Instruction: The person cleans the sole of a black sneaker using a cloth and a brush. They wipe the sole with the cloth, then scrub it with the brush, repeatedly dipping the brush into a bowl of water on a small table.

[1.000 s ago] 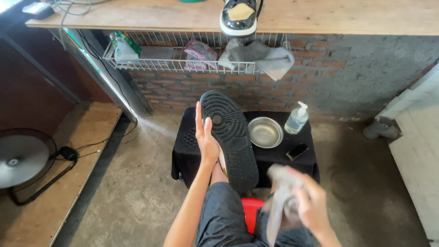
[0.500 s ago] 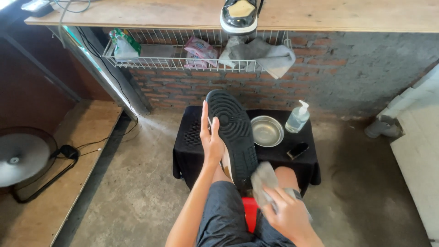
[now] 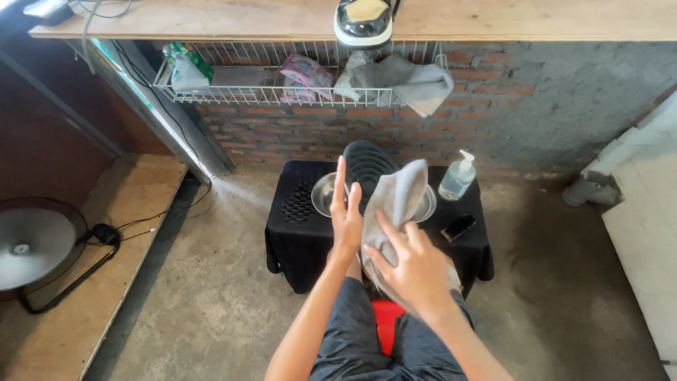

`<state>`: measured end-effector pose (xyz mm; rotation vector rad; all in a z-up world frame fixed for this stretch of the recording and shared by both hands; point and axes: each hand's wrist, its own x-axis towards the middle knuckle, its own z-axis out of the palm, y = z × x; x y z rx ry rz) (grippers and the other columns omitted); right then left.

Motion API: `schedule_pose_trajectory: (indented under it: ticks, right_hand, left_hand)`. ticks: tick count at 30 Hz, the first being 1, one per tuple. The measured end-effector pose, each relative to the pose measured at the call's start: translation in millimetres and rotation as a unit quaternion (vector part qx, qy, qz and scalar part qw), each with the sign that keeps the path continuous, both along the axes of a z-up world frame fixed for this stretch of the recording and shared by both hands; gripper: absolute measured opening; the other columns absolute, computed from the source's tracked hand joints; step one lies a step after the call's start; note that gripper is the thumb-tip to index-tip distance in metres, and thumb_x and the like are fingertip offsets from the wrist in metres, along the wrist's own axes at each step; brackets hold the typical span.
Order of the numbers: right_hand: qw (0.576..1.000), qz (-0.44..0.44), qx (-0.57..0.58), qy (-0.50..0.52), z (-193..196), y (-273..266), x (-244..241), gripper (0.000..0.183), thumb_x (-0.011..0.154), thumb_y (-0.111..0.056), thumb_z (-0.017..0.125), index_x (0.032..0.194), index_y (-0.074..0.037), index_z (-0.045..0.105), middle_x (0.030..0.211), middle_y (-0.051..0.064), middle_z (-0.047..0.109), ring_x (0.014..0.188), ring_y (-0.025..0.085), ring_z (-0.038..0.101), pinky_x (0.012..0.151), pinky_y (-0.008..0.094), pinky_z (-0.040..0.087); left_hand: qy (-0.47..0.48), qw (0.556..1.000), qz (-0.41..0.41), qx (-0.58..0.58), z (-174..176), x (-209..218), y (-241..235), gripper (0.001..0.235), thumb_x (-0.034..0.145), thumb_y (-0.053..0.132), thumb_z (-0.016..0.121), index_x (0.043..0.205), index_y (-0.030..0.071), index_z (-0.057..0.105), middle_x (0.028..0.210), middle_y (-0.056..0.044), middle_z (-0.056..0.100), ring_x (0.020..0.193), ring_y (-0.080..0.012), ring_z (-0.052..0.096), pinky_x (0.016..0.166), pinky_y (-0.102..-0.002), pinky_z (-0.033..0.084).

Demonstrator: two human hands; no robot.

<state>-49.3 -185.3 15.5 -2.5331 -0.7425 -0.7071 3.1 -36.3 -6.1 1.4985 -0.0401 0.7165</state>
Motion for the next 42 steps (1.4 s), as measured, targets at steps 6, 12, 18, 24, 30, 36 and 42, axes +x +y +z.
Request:
schedule_pose_trajectory:
  ticks: [6, 12, 18, 24, 30, 36, 42]
  right_hand:
    - [0.995, 0.032, 0.009, -0.094, -39, -23, -29, 0.04, 0.092, -0.047, 0.072, 0.126, -0.025, 0.074, 0.078, -0.003, 0.054, 0.051, 0.016, 0.052, 0.044, 0.031, 0.042]
    - [0.995, 0.002, -0.035, 0.093, -90, -85, -58, 0.015, 0.078, -0.048, 0.076, 0.091, -0.042, 0.08, 0.085, -0.011, 0.065, 0.06, 0.021, 0.066, 0.045, 0.04, 0.053]
    - [0.977, -0.033, 0.212, -0.003, 2, -68, -35, 0.018, 0.096, -0.018, 0.071, 0.103, -0.003, 0.077, 0.086, 0.004, 0.066, 0.073, 0.014, 0.063, 0.067, 0.026, 0.048]
    - [0.993, 0.034, 0.059, -0.1, -47, -29, -15, 0.023, 0.099, -0.028, 0.063, 0.108, -0.01, 0.075, 0.085, 0.003, 0.064, 0.081, 0.026, 0.063, 0.074, 0.041, 0.046]
    - [0.907, 0.108, -0.203, 0.352, -174, -115, -44, 0.033, 0.097, -0.056, 0.054, 0.111, -0.034, 0.075, 0.133, 0.002, 0.058, 0.087, 0.038, 0.073, 0.077, 0.051, 0.055]
    - [0.909, 0.079, 0.013, 0.408, -83, -94, -40, 0.07, 0.065, -0.055, 0.087, 0.125, -0.022, 0.07, 0.113, 0.001, 0.069, 0.108, 0.021, 0.063, 0.096, 0.034, 0.046]
    - [0.936, -0.038, 0.184, 0.299, 19, -33, -4, 0.145, 0.05, -0.063, 0.092, 0.161, -0.007, 0.018, 0.159, 0.011, 0.042, 0.147, 0.028, 0.039, 0.115, 0.048, 0.035]
  left_hand:
    - [0.036, 0.998, 0.031, -0.038, -10, 9, 16, 0.06, 0.108, 0.03, 0.045, 0.162, 0.012, 0.028, 0.171, -0.009, 0.026, 0.16, -0.0222, 0.019, 0.129, -0.039, 0.018]
    - [0.023, 0.997, 0.06, -0.043, -4, 6, 21, 0.056, 0.108, 0.025, 0.045, 0.161, 0.014, 0.03, 0.17, -0.008, 0.03, 0.16, -0.0236, 0.022, 0.13, -0.04, 0.019]
    - [-0.01, 0.999, 0.039, -0.005, -6, 0, 12, 0.057, 0.109, 0.023, 0.044, 0.162, 0.008, 0.028, 0.171, -0.013, 0.026, 0.161, -0.0255, 0.019, 0.13, -0.04, 0.019]
    - [-0.011, 1.0, 0.007, 0.028, -19, -7, -5, 0.055, 0.109, 0.024, 0.046, 0.16, 0.006, 0.033, 0.167, -0.015, 0.033, 0.158, -0.0264, 0.027, 0.128, -0.042, 0.025]
    - [-0.036, 0.992, 0.08, 0.094, -41, -7, 22, 0.056, 0.11, 0.029, 0.048, 0.16, 0.008, 0.035, 0.166, -0.015, 0.039, 0.157, -0.0283, 0.033, 0.127, -0.043, 0.029]
    - [0.118, 0.981, 0.091, 0.126, -79, -30, 1, 0.078, 0.101, 0.028, 0.053, 0.161, -0.004, 0.014, 0.17, -0.023, 0.016, 0.158, -0.0317, 0.018, 0.127, -0.041, 0.018]
    - [-0.17, 0.89, 0.311, 0.285, -179, -14, -40, 0.086, 0.096, 0.04, 0.068, 0.153, -0.013, 0.032, 0.14, -0.026, 0.062, 0.119, -0.0333, 0.07, 0.099, -0.037, 0.053]
